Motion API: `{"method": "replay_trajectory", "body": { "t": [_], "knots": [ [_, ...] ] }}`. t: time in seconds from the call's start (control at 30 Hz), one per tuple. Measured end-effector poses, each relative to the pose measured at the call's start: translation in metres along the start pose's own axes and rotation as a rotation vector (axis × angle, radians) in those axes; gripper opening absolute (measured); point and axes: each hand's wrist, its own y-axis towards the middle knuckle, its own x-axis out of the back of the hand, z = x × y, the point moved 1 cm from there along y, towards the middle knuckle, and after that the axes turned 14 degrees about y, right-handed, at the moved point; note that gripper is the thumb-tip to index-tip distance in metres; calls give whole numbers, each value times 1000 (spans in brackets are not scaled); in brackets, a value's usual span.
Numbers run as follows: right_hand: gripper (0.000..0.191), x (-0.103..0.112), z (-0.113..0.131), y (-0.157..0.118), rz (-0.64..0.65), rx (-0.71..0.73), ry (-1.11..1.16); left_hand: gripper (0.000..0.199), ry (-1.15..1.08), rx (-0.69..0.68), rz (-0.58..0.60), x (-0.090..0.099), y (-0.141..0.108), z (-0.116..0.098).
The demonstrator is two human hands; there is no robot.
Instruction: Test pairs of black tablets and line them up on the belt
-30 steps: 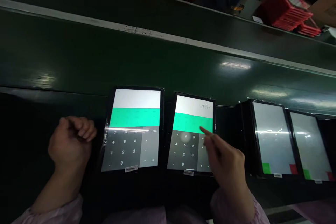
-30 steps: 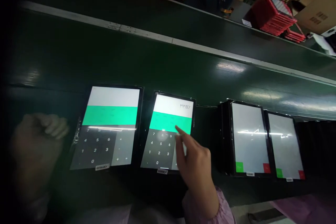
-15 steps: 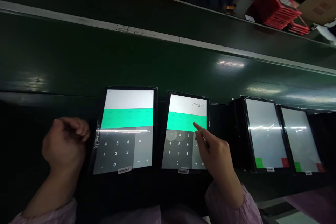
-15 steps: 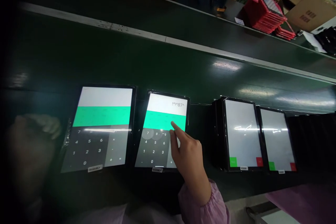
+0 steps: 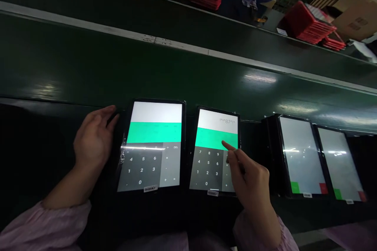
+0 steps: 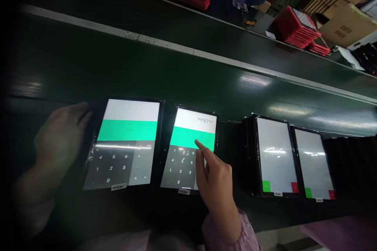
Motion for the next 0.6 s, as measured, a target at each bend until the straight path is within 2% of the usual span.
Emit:
{"method": "replay_trajectory", "body": {
  "t": [0.1,0.17,0.23,0.33,0.43,0.5,0.6],
  "knots": [
    [42,-22,20,-1,150,61,46,17,-47,38,8,-4,0,-9],
    [43,-40,31,1,270,89,66,20,-24,88,71,-2,-5,-14],
    [43,-58,39,6,324,92,86,28,18,148,133,3,-11,-16],
    [43,-79,45,17,323,83,94,40,57,203,214,17,-15,-15],
    [43,-90,47,29,319,126,44,43,109,218,310,29,-14,-11],
    [42,-92,47,34,319,147,14,41,158,197,364,34,-13,-8],
    [37,-87,47,38,252,105,13,44,224,121,447,37,-13,-5]
  ]
}}
